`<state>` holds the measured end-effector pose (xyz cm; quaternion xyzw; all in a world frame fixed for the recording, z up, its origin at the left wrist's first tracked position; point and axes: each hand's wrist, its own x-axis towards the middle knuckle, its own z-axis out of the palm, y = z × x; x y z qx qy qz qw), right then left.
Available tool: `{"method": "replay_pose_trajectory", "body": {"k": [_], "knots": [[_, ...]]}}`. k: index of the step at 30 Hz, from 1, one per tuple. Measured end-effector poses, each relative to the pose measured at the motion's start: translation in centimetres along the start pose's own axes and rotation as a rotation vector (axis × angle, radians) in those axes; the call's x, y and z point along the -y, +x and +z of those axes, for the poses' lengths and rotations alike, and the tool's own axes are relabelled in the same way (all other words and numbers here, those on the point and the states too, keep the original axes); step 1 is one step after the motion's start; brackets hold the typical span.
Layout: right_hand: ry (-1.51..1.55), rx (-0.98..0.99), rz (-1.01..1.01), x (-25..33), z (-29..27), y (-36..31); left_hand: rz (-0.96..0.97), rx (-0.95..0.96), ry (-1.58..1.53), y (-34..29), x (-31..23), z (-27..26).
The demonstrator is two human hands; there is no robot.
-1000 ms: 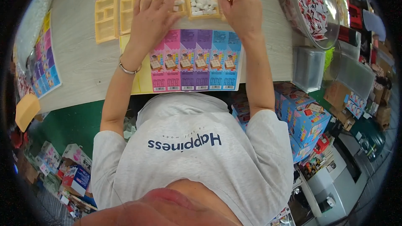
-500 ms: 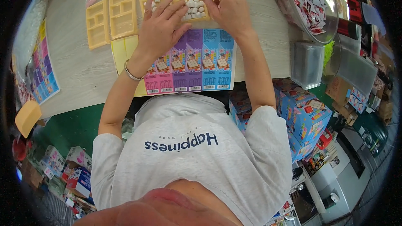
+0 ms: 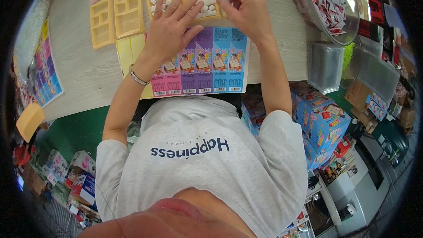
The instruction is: Packaging small white blocks into plastic trays and placing them into product boxes.
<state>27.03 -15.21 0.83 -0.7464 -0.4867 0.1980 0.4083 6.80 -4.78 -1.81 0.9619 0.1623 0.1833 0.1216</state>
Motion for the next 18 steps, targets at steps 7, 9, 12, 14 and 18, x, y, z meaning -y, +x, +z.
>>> {"method": "replay_pose_trajectory", "body": {"k": [7,9,12,14,18], "knots": [[-0.279,0.008,-0.194,0.3,2.2,-2.1,0.052,0.14,0.043,0.0,0.2,0.9],[-0.282,0.028,-0.159,0.3,2.4,-1.8,0.068,0.144,0.043,0.0,0.5,1.1],[-0.267,0.093,-0.078,-0.2,2.1,-1.5,0.079,0.155,0.039,-0.1,0.4,1.1],[-0.215,0.103,-0.062,0.1,1.5,-1.1,0.075,0.164,0.035,-0.2,0.4,1.1],[0.122,-0.007,0.178,-1.0,0.3,-0.8,0.062,0.149,0.008,0.1,0.1,0.3]]}}
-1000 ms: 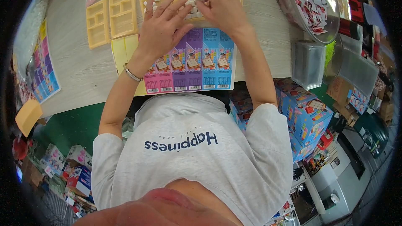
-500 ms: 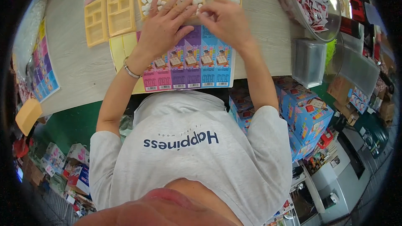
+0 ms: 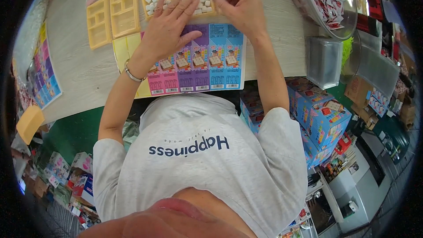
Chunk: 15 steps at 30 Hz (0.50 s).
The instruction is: Packaging small white blocks into plastic trays and placing them into product boxes.
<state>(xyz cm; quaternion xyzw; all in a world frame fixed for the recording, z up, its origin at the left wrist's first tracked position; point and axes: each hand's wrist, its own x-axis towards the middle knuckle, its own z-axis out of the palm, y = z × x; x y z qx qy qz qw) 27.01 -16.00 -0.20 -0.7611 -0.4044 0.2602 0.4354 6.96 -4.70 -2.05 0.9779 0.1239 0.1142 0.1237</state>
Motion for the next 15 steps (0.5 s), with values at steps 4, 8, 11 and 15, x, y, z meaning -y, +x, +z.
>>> {"method": "replay_pose_trajectory", "body": {"k": [4,8,11,15], "knots": [[-0.119,-0.029,-0.109,0.3,0.2,0.9,-0.084,0.006,0.029,0.1,-1.4,-0.5],[-0.403,-0.024,-0.366,0.6,1.1,2.1,-0.12,0.006,0.042,0.4,-2.4,1.1],[-0.5,-0.002,-0.397,0.9,1.0,2.3,-0.092,0.024,0.048,0.4,-2.4,1.3],[-0.438,-0.013,-0.375,1.8,1.0,2.0,-0.1,0.019,-0.004,0.3,-2.3,1.1]]}}
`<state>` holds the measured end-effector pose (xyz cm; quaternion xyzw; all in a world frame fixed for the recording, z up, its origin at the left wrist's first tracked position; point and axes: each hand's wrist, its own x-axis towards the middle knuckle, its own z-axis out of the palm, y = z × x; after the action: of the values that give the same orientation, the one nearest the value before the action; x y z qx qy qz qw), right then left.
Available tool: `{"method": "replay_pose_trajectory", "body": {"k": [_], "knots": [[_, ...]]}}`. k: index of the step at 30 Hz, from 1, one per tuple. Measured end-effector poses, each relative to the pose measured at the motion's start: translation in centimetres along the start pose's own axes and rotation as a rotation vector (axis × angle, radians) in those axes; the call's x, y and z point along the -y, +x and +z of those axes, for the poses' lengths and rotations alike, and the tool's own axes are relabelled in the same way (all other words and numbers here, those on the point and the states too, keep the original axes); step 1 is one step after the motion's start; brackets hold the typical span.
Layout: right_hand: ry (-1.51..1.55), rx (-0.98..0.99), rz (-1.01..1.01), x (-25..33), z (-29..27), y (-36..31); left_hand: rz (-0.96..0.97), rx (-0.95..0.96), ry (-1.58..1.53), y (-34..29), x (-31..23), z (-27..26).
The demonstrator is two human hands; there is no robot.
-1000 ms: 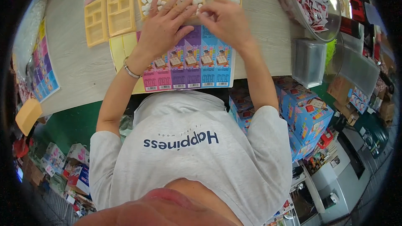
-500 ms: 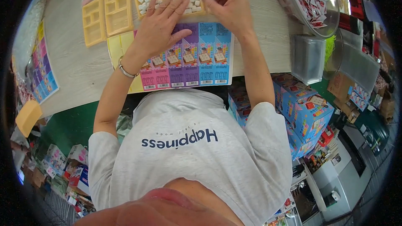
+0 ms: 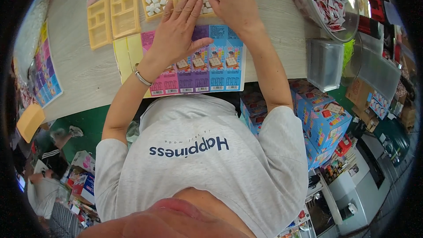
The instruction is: Packaging small white blocks into plastic trays and placing them into product boxes.
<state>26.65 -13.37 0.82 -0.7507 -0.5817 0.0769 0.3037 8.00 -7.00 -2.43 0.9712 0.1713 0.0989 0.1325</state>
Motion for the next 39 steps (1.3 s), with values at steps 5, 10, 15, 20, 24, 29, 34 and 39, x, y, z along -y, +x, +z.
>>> {"method": "replay_pose_trajectory", "body": {"k": [5,10,15,20,24,29,34,39], "knots": [[-0.03,0.028,-0.041,-0.8,0.2,0.3,-0.005,0.027,-0.006,0.1,-0.1,-0.3],[0.062,-0.389,0.157,-2.8,-5.7,4.9,-0.082,-0.134,0.01,1.0,0.9,-1.9],[-0.096,-0.235,0.179,-11.7,-6.4,20.2,-0.035,-0.045,0.059,2.1,0.5,0.0],[-0.678,-0.243,0.337,-25.3,-0.7,29.0,-0.117,-0.109,-0.111,2.1,1.8,-2.6],[-0.499,0.023,0.343,-25.1,2.5,30.1,-0.283,-0.107,0.197,-0.6,9.8,-4.9],[0.133,-0.139,0.504,-24.1,3.4,29.5,-0.09,0.051,0.133,-0.1,11.5,-5.3],[0.78,-0.268,0.633,-25.9,2.8,30.1,-0.119,0.063,0.113,-0.2,10.7,-4.4],[1.196,-0.392,0.709,-30.7,-3.0,29.6,-0.052,0.024,0.031,0.1,9.4,-4.1]]}}
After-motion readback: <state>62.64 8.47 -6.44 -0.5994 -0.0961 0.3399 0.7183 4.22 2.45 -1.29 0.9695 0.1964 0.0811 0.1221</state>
